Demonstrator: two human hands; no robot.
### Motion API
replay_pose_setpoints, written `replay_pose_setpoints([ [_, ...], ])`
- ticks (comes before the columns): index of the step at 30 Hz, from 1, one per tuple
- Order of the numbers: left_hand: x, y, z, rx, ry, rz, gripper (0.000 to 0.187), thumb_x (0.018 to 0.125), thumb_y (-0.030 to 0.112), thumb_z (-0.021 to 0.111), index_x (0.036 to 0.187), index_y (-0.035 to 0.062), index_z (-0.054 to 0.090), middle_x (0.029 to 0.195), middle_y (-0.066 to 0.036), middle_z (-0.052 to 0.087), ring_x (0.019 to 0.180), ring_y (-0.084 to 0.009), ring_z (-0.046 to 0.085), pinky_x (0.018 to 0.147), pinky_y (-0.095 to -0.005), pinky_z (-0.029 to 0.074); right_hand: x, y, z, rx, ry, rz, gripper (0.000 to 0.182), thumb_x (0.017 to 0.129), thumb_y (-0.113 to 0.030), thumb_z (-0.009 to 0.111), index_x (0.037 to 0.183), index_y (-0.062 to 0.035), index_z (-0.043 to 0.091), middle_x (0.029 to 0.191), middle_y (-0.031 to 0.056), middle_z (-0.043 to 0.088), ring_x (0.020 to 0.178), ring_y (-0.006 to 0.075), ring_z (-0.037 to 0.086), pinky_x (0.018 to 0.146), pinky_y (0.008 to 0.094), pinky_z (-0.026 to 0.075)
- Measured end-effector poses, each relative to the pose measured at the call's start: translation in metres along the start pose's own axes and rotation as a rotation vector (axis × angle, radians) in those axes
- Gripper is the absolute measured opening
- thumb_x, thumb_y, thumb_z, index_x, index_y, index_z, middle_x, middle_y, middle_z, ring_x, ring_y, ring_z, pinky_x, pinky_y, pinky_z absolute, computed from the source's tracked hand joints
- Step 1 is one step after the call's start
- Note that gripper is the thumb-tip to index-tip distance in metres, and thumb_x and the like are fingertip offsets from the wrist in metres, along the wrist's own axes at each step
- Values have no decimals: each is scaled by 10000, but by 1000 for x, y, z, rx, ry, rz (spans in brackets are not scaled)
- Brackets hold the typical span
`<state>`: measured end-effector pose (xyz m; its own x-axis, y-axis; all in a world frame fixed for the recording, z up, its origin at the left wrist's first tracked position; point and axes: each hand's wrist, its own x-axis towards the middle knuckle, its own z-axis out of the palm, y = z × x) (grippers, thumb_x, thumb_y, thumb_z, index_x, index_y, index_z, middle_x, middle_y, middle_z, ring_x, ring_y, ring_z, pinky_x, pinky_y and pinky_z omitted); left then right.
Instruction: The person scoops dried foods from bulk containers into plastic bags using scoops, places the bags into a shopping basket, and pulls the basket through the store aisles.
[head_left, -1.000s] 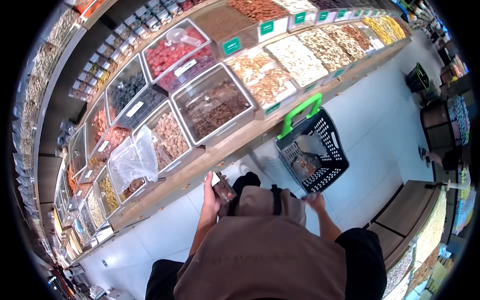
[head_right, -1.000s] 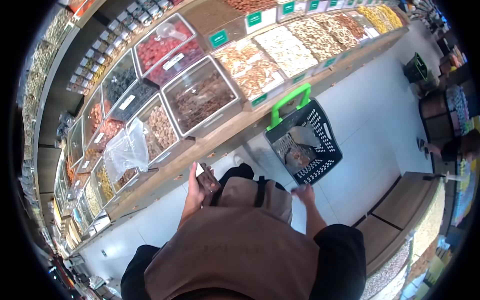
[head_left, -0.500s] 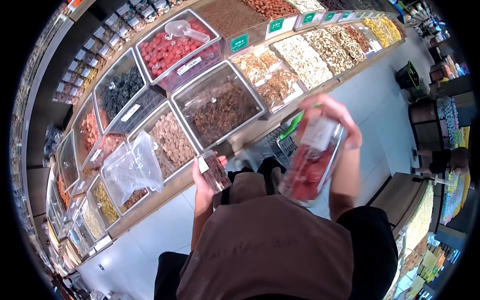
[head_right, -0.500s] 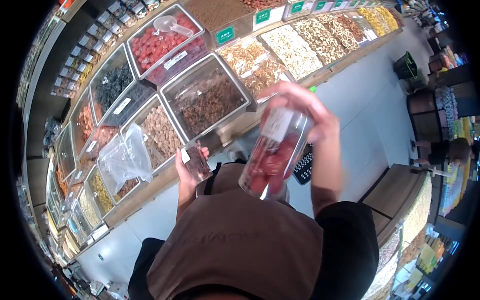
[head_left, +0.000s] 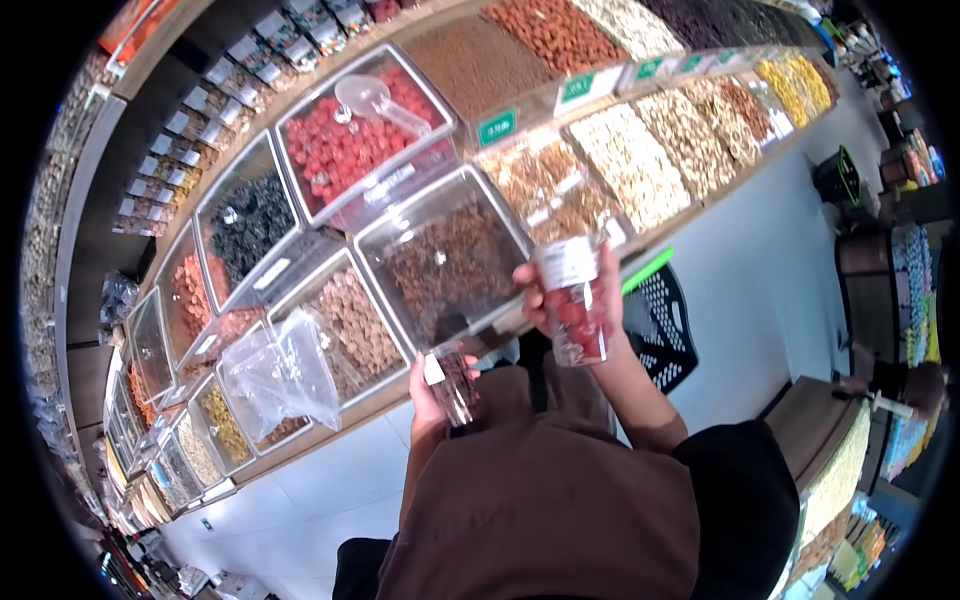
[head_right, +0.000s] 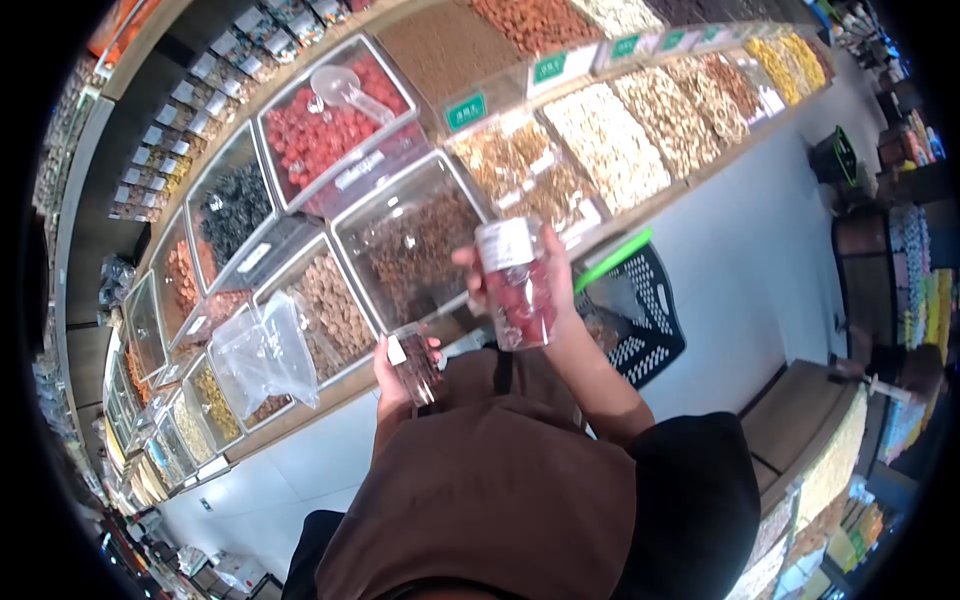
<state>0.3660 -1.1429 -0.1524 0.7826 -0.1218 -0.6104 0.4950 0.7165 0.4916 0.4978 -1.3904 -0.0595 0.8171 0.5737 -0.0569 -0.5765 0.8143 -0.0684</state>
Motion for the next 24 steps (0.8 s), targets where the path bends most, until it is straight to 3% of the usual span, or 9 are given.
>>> replay_pose_setpoints([
  [4, 38, 13, 58, 77, 125, 84, 610, 995, 546, 357, 1296, 39, 513, 1035, -179, 677, 893, -281, 682, 623, -412, 599, 20, -20, -26, -90, 279, 170, 826, 930, -704, 372, 1403, -32, 461, 1225, 154, 628, 972, 285, 664, 807, 418, 559],
  [6, 66, 13, 72, 308, 153, 280, 360, 962, 242, 580, 1255, 40, 521, 1038, -134, 674, 916, -216, 667, 741, -342, 570, 27, -32, -50, -140, 274, 214, 764, 922, -651, 469, 1352, -21, 500, 1148, 176, 655, 945, 304, 676, 793, 435, 567],
  [8, 85, 30, 105, 690, 181, 464, 422, 838, 42, 743, 1208, 36, 540, 1033, -81, 667, 932, -149, 642, 821, -292, 519, 38, -48, -58, -225, 403, 201, 706, 908, -586, 553, 1331, -23, 508, 1099, 216, 670, 924, 341, 696, 757, 445, 590],
  [12, 103, 83, 172, 1158, 205, 671, 559, 695, 206, 877, 1121, 1, 578, 1006, -123, 657, 921, -212, 657, 832, -342, 526, 74, -93, -44, -289, 516, 229, 565, 985, -522, 460, 1236, -25, 556, 1051, 179, 689, 922, 317, 704, 714, 417, 590],
  [17, 134, 189, 231, 1374, 244, 927, 630, 598, 256, 920, 1071, 6, 588, 982, -147, 664, 903, -250, 663, 844, -361, 528, 164, -165, 20, -794, 297, 238, 537, 846, -139, 734, 1286, -15, 453, 964, 186, 672, 840, 198, 706, 590, 295, 581],
  [18, 138, 218, 253, 1353, 174, 1004, 652, 594, 264, 921, 1091, 16, 579, 994, -139, 668, 936, -241, 665, 874, -366, 530, 193, -173, 24, -1029, 282, 73, 580, 814, -156, 773, 1290, -23, 469, 998, 162, 670, 780, 176, 691, 603, 268, 572],
  [20, 150, 280, 290, 1495, 200, 1058, 740, 607, 251, 912, 1219, 22, 566, 1121, -164, 674, 1033, -268, 672, 943, -391, 528, 250, -203, 85, -1421, 64, -46, 625, 774, -217, 799, 1292, -25, 506, 1144, 127, 644, 1004, 228, 665, 902, 392, 568],
  [22, 176, 338, 324, 1615, 114, 1323, 791, 656, 295, 895, 1302, 25, 526, 1110, -170, 692, 1038, -300, 682, 945, -402, 536, 320, -228, 107, -1678, -99, -177, 698, 762, -357, 809, 1291, -23, 501, 1168, 140, 628, 1058, 235, 636, 942, 402, 533],
  [24, 199, 396, 362, 1829, 150, 1229, 788, 673, 296, 882, 1303, 3, 510, 1096, -184, 699, 1029, -318, 689, 917, -404, 540, 378, -246, 136, -1917, -218, -280, 796, 749, -460, 806, 1301, 11, 479, 1171, 164, 624, 1083, 256, 630, 944, 415, 530],
])
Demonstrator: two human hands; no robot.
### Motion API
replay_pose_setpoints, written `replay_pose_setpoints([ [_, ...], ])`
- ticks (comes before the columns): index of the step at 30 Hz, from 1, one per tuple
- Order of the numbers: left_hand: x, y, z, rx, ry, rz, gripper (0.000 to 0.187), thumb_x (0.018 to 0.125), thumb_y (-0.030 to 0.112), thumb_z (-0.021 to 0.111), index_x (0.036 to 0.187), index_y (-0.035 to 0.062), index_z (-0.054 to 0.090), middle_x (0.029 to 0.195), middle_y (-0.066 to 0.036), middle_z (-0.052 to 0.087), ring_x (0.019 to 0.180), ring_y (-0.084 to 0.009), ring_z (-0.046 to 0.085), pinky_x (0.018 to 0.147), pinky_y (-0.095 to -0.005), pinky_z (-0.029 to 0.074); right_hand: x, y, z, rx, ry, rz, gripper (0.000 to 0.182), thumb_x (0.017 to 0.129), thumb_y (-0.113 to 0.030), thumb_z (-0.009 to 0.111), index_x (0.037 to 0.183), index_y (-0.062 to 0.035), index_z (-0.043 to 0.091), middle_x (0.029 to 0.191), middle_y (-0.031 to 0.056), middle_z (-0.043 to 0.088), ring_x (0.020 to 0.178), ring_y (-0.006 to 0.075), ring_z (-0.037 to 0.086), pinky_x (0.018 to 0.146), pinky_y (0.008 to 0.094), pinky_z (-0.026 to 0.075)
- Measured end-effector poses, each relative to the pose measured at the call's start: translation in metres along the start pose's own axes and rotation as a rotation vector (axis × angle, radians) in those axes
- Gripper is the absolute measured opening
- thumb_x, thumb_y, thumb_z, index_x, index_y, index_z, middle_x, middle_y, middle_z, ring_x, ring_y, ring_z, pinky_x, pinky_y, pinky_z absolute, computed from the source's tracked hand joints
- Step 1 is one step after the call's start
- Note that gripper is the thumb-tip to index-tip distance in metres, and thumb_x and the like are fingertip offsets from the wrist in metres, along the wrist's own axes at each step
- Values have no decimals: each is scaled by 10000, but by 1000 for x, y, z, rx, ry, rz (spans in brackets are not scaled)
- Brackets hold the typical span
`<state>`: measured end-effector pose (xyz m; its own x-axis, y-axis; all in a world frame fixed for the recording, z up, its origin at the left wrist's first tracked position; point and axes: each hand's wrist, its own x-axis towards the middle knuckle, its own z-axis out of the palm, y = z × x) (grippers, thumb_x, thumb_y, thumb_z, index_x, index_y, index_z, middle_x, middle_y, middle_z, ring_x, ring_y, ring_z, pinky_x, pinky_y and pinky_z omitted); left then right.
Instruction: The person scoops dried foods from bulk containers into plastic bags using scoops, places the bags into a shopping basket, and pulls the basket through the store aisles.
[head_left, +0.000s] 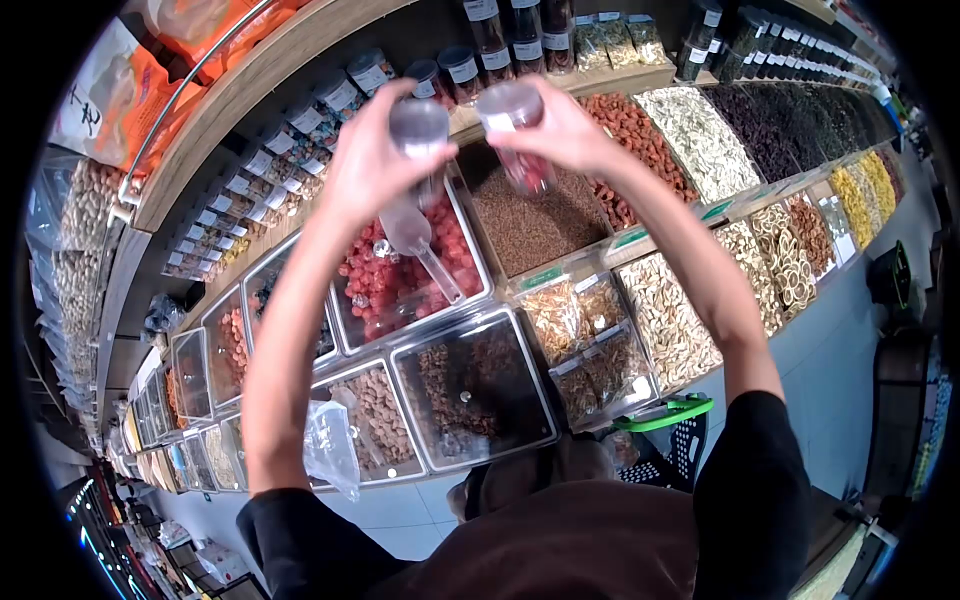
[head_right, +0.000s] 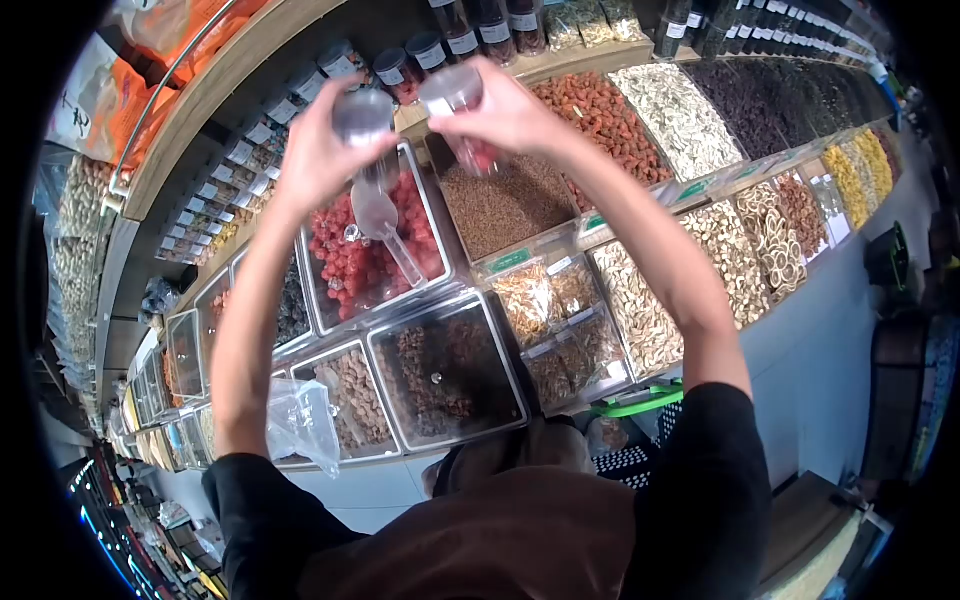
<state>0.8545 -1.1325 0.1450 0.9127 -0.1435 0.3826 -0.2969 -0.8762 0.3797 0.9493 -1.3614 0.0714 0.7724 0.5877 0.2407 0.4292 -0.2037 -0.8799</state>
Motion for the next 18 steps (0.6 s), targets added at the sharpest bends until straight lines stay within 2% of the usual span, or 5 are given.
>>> replay_pose_setpoints([
  [6, 137, -105, 9, 255, -112, 91, 704, 754, 313, 808, 1314, 18, 499, 1197, -219, 630, 1101, -338, 619, 916, -394, 504, 147, -6, -25, -600, -257, -92, 538, 786, -407, 789, 1130, -28, 624, 792, 118, 703, 772, 176, 705, 610, 340, 553],
  [9, 160, -132, 19, 422, 26, 214, 702, 796, 344, 784, 1347, 33, 480, 1199, -201, 631, 1082, -341, 616, 925, -382, 483, 191, -10, -22, -476, -527, 173, 474, 848, -426, 736, 1182, -99, 654, 792, 98, 706, 799, 154, 681, 812, 323, 530],
  [15, 175, -135, 1, 345, 84, 109, 641, 793, 433, 770, 1323, 125, 581, 1341, -153, 580, 1264, -276, 508, 1062, -397, 389, 248, 22, -29, -882, -103, -599, 749, 726, -339, 714, 1369, -36, 479, 1401, 245, 491, 1307, 380, 447, 1085, 434, 368],
  [17, 164, -126, 2, 272, 115, 46, 509, 829, 387, 752, 1244, 118, 630, 1255, -146, 628, 1211, -272, 540, 1042, -407, 410, 223, -32, -29, -1011, -196, -135, 637, 777, -351, 667, 1316, -42, 529, 1359, 216, 544, 1260, 357, 498, 1055, 436, 399],
  [18, 163, -118, 0, 406, 77, 87, 501, 825, 373, 755, 1223, 96, 629, 1201, -151, 644, 1152, -291, 570, 1000, -424, 436, 262, 34, -34, -1043, 30, -683, 523, 813, -339, 623, 1247, -49, 582, 1262, 188, 617, 1186, 345, 555, 1013, 435, 435],
])
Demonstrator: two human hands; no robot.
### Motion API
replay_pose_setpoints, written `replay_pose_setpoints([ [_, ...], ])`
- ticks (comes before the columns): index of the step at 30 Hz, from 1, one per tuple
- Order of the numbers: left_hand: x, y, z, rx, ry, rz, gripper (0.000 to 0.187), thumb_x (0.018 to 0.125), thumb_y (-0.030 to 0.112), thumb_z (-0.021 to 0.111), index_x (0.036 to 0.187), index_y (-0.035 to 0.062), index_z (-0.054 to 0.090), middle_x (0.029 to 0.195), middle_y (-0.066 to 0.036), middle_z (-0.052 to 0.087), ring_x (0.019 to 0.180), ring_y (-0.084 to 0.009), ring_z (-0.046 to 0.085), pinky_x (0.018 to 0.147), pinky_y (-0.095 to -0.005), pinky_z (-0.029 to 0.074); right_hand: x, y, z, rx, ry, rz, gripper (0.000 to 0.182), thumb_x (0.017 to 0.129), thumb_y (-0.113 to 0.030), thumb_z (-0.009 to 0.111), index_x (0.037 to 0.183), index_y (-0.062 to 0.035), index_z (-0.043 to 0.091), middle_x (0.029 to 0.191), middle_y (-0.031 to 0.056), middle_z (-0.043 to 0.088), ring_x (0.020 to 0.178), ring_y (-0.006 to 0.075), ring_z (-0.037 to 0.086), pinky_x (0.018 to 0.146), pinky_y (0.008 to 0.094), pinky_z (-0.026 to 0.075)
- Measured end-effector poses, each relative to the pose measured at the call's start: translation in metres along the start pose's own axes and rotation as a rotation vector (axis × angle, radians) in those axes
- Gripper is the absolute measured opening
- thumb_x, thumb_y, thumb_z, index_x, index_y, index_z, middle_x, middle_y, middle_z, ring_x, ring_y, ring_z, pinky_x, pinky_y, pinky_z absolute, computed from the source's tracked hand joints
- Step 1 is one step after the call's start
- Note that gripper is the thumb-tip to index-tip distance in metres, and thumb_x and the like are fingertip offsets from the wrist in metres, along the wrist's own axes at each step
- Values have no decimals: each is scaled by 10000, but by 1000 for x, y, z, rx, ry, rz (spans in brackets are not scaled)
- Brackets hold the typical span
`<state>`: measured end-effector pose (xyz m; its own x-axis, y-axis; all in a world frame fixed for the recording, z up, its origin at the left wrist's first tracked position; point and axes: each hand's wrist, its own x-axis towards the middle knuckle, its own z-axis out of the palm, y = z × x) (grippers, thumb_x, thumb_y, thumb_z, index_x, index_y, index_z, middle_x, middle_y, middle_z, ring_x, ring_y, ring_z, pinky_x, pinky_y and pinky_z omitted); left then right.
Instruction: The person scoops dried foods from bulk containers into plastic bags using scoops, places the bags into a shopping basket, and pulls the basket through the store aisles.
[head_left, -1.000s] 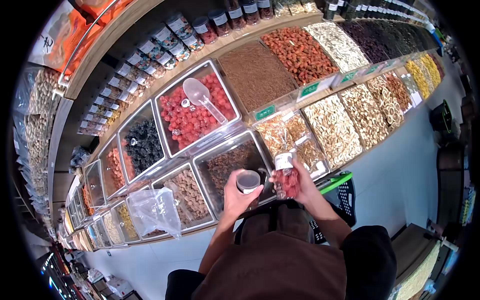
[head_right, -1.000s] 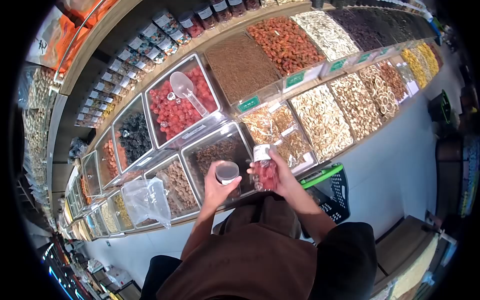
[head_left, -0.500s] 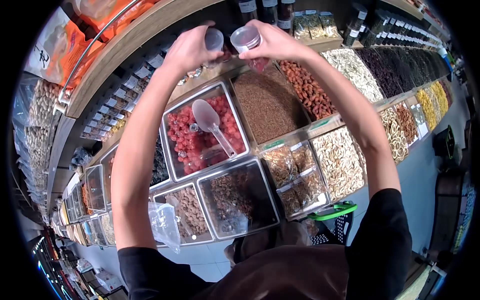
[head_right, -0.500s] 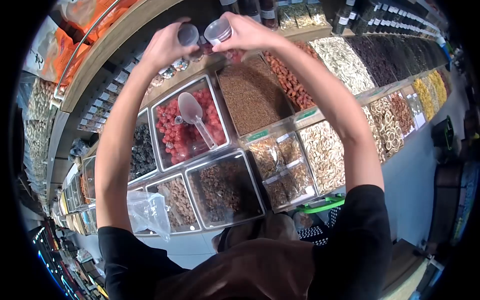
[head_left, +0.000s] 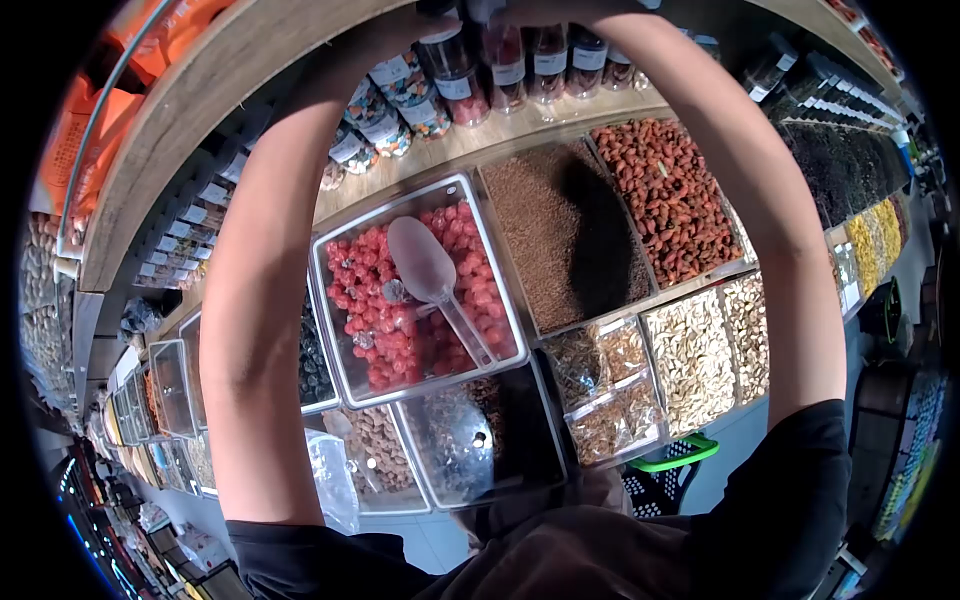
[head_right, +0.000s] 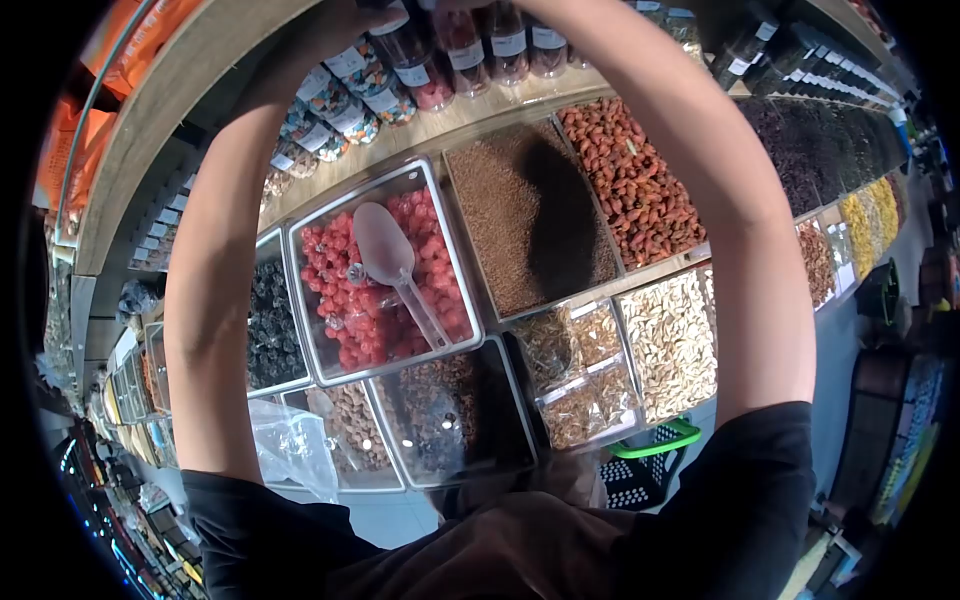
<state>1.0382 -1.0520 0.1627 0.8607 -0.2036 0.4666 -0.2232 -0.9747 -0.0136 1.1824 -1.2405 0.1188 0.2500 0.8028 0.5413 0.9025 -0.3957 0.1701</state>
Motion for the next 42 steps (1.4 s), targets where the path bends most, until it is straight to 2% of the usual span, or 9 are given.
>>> replay_pose_setpoints([
  [7, 11, -25, 33, 16, -14, 70, 524, 813, 340, 763, 1211, 39, 602, 1120, -183, 659, 1059, -346, 609, 938, -465, 467, 9, -7, 0, -143, -283, 121, 451, 820, -285, 605, 1179, -13, 607, 1201, 239, 615, 1140, 374, 567, 994, 458, 446],
  [11, -14, -10, 20, 265, 318, 302, 686, 798, 366, 761, 1351, 51, 504, 1330, -230, 548, 1267, -372, 490, 1065, -443, 393, -12, -20, 22, -185, 163, 10, 623, 802, -189, 667, 1348, 16, 449, 1330, 267, 524, 1267, 419, 481, 1088, 489, 364],
  [13, -30, 12, -12, -54, -52, 0, 793, 803, 383, 742, 1455, 85, 402, 1517, -215, 361, 1414, -381, 316, 1160, -439, 296, -43, -70, -33, 21, 166, 86, 684, 811, -235, 682, 1388, 8, 408, 1386, 261, 486, 1322, 409, 434, 1119, 491, 327],
  [15, -98, 38, -29, -156, 64, 9, 567, 852, 317, 716, 1309, 36, 532, 1317, -206, 539, 1213, -351, 519, 1023, -421, 419, -102, -114, -102, 390, -235, 337, 791, 822, -404, 703, 1438, -27, 380, 1466, 265, 407, 1392, 377, 365, 1165, 426, 295],
  [17, -174, 68, -45, -368, 74, 22, 387, 867, 153, 703, 1213, 4, 611, 1222, -190, 633, 1126, -330, 621, 988, -426, 464, -200, -159, -93, 402, 256, 303, 368, 955, -297, 602, 1193, -18, 631, 1111, 112, 658, 939, 212, 663, 895, 357, 501],
  [26, -536, 205, -45, -775, -424, -667, 75, 805, 39, 766, 823, -2, 706, 866, -120, 722, 815, -215, 693, 783, -325, 527, -654, -468, -104, 204, 630, 2168, 350, 926, -220, 644, 1119, 44, 518, 982, 124, 587, 877, 203, 566, 809, 343, 472],
  [29, -555, 249, -47, -761, -534, -489, 113, 848, 66, 726, 860, -32, 672, 889, -164, 706, 843, -311, 688, 794, -366, 524, -718, -549, -54, 84, 344, 2441, 465, 915, -365, 633, 1137, 32, 535, 1025, 127, 572, 925, 193, 556, 814, 336, 475],
  [31, -550, 269, -61, -764, -548, -372, 105, 872, 64, 695, 876, -36, 663, 922, -172, 702, 873, -337, 676, 799, -375, 519, -661, -535, -77, 721, 753, 2602, 598, 889, -381, 677, 1217, 84, 494, 1107, 191, 564, 928, 241, 558, 858, 364, 455],
  [42, -699, 358, -106, -869, -504, -493, 85, 871, 24, 648, 915, -47, 664, 921, -179, 691, 863, -343, 668, 813, -364, 516, -692, -515, 10, 698, 505, 2126, 865, 955, -282, 571, 1395, 202, 4, 1195, 279, 530, 1028, 281, 605, 818, 382, 542],
])
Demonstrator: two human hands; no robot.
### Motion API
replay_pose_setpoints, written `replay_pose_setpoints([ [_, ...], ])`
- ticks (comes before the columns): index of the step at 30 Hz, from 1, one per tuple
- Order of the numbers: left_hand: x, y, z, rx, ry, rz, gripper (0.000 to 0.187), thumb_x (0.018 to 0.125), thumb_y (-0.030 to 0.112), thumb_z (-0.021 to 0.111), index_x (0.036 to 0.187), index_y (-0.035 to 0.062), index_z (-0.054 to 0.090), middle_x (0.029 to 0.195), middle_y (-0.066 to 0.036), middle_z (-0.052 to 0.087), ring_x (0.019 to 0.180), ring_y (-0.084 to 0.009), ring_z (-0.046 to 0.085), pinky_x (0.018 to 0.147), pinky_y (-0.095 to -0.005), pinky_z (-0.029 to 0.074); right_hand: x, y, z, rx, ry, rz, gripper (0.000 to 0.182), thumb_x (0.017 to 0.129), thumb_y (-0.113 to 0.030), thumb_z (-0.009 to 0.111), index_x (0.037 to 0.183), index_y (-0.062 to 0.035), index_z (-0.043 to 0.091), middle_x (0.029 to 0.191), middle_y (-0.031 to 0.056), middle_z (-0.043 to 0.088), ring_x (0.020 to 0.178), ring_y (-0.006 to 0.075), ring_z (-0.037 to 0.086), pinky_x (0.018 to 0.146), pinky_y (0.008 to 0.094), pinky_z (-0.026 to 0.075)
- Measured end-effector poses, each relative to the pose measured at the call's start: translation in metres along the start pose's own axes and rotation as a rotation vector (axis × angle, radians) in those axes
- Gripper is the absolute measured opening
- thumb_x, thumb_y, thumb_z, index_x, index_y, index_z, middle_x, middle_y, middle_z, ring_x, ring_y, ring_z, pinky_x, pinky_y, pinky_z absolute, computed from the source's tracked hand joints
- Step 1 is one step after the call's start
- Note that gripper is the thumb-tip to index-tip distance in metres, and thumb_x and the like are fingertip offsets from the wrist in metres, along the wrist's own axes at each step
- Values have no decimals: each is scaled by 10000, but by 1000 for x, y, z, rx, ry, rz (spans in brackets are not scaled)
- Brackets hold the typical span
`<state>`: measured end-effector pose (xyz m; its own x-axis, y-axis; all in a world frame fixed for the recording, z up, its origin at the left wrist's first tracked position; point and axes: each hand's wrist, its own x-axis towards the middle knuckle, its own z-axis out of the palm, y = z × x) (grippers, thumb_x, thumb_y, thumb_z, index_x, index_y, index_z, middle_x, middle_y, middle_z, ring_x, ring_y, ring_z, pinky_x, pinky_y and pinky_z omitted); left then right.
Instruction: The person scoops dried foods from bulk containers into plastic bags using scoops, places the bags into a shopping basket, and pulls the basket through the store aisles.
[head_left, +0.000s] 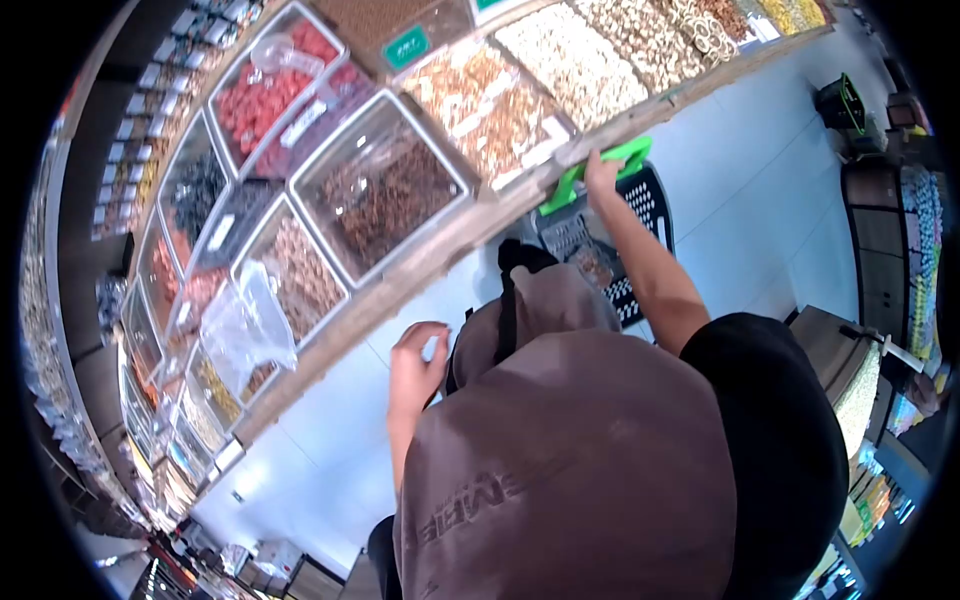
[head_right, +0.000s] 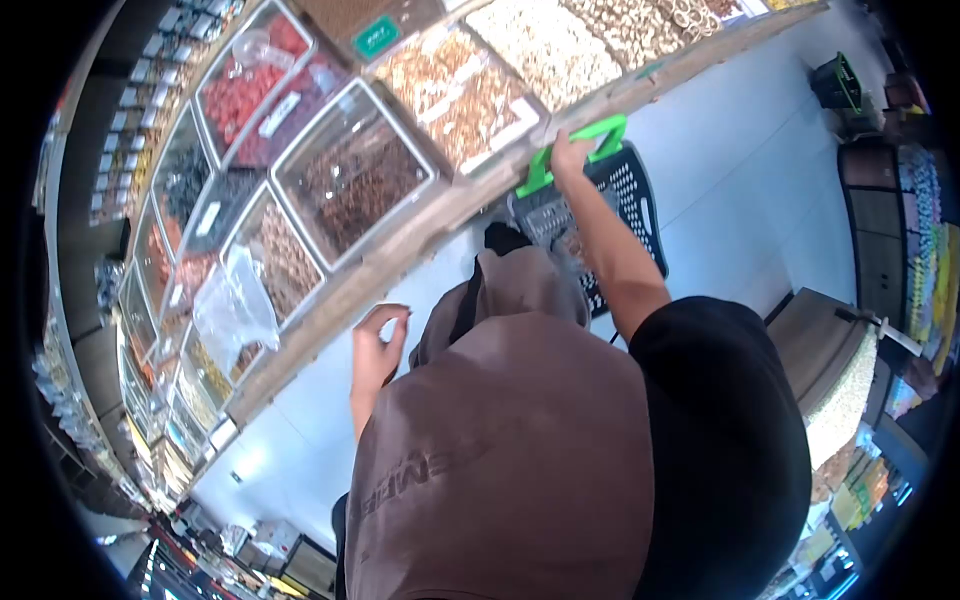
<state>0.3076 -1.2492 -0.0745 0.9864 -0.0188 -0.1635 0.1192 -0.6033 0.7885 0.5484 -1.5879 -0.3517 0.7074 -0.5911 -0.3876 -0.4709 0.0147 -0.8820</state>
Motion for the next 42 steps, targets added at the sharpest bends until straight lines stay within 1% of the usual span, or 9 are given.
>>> replay_pose_setpoints([
  [7, -110, 23, 77, -281, 3, -129, 106, 884, 45, 636, 974, 2, 673, 959, -164, 697, 904, -307, 683, 809, -347, 520, -39, -13, -40, 13, -344, 131, 514, 985, -292, 533, 1256, 87, 318, 1049, 185, 563, 893, 293, 641, 741, 451, 603],
  [9, -135, 23, 85, -259, 4, -223, 110, 892, 60, 639, 978, 2, 675, 954, -162, 698, 896, -302, 686, 773, -336, 529, -55, 1, -66, -25, -605, 176, 571, 965, -260, 546, 1320, 52, 225, 1181, 259, 524, 956, 304, 652, 689, 424, 620],
  [13, -173, 9, 83, -207, -92, -310, 86, 888, 70, 654, 847, -6, 653, 764, -149, 664, 739, -269, 660, 583, -333, 481, -79, 104, -91, -123, -505, -26, 137, 955, -122, 497, 1068, -67, 443, 896, 140, 591, 856, 258, 632, 676, 407, 546],
  [19, -178, 11, 92, -16, -83, -121, 206, 874, 107, 653, 738, -24, 572, 696, -179, 609, 668, -335, 602, 620, -413, 467, -158, 17, -185, -151, -834, 376, 161, 909, -65, 499, 1061, -47, 447, 848, 119, 566, 826, 256, 623, 804, 399, 532],
  [23, -156, 9, 118, 13, -217, 102, 128, 843, 78, 625, 808, -37, 582, 762, -210, 626, 739, -383, 625, 682, -465, 484, -163, 69, -234, -159, -763, 418, 116, 887, -97, 557, 960, -13, 524, 796, 113, 586, 675, 235, 623, 637, 376, 545],
  [29, -114, 21, 168, 420, -405, 245, 223, 798, 62, 626, 1009, -9, 627, 878, -218, 655, 874, -396, 643, 794, -452, 515, -209, 119, -312, -501, -719, 296, 295, 860, -208, 671, 653, -33, 555, 575, 66, 550, 472, 172, 540, 442, 333, 438],
  [33, -105, 49, 203, 403, -437, 328, 401, 757, 96, 701, 1137, 20, 599, 1014, -203, 642, 974, -378, 628, 840, -445, 514, -220, 144, -346, -592, -962, 206, 330, 860, -284, 689, 723, 6, 610, 583, 101, 561, 489, 196, 522, 476, 345, 438],
  [36, -111, 43, 255, 493, -569, 367, 679, 636, 232, 838, 1230, 52, 563, 1184, -212, 580, 1129, -393, 561, 941, -457, 483, -222, 165, -368, -908, -1253, -271, 373, 846, -334, 662, 883, 37, 662, 753, 204, 646, 673, 321, 619, 655, 433, 491],
  [42, -176, 11, 372, 418, -787, 36, 490, 730, 223, 750, 1161, 30, 620, 1249, -228, 554, 1176, -411, 540, 967, -483, 473, -216, 175, -431, -1064, -1394, -406, 327, 815, -322, 620, 920, -24, 704, 893, 218, 689, 841, 387, 660, 754, 475, 502],
])
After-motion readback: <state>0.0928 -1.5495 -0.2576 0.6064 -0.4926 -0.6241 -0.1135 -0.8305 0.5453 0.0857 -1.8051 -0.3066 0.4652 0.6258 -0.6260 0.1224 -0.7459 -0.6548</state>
